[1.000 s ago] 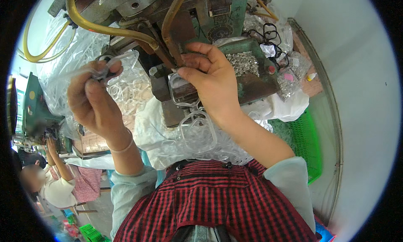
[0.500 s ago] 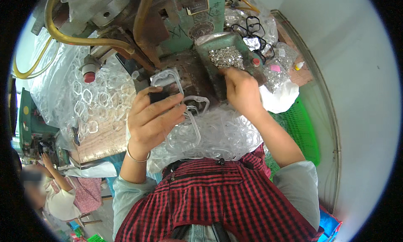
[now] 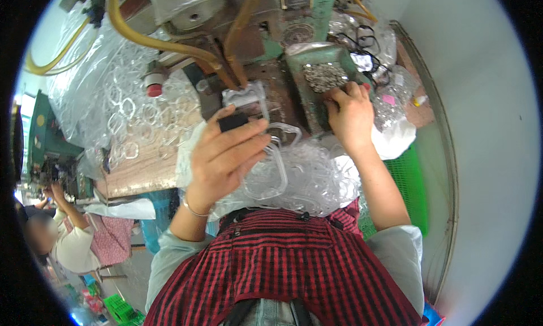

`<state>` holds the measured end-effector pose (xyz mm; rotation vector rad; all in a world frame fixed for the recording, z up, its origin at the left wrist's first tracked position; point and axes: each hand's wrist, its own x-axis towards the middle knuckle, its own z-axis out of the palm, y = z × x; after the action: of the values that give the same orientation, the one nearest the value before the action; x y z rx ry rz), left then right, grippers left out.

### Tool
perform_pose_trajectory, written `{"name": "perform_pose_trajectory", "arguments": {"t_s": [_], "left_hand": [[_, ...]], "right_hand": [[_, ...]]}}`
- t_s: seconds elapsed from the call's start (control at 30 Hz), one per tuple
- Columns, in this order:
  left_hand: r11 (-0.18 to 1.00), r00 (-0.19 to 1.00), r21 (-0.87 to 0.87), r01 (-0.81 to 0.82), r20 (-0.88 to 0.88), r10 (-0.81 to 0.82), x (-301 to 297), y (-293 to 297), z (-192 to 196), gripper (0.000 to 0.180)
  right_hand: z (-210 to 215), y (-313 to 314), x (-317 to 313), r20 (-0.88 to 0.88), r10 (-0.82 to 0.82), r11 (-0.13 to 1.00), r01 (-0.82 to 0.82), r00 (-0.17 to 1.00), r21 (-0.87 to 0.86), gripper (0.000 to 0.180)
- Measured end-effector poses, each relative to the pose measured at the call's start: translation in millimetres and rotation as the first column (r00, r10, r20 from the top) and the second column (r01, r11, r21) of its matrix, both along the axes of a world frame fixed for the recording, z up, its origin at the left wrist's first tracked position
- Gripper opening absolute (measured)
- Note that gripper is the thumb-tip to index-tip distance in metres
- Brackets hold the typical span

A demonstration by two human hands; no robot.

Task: The person repeatedly picks clear plastic frames and small metal components, places them into a press machine, and removes the assembled units. The person handles the parts one at a time and places finished items into a nearby container.

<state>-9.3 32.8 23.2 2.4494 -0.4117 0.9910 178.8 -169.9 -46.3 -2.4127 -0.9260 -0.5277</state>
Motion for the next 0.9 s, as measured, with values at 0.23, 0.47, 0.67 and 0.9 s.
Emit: {"name": "perform_pose_trajectory", "arguments": {"t_s": [0.23,0.47,0.67,0.9], "left_hand": [[0.860,0.814,-0.053,-0.507,0.299,0.498,-69.7,33.5,-19.5,0.029],[0.743,0.824,0.412,-0.527,0.033,0.566,-8.1,150.0,22.3,0.016],[0.779,0.787,0.358,-0.515,-0.163,0.595,22.1,215.8,-86.6,0.021],[0.449,0.312,0.422,-0.788,-0.356,0.881,75.7,245.7,-133.1,0.017]], "right_hand": [[-13.0,2.6,-2.1,-0.012,-0.025,0.995,0.026,1.000,0.101,0.014],[4.7,21.1,7.2,-0.048,0.048,0.962,-0.033,0.998,0.272,0.013],[-2.1,-8.1,-9.0,-0.093,-0.095,0.951,0.118,0.991,0.286,0.012],[35.1,-6.4,-29.6,-0.314,0.118,0.888,0.042,0.942,0.458,0.012]]}}
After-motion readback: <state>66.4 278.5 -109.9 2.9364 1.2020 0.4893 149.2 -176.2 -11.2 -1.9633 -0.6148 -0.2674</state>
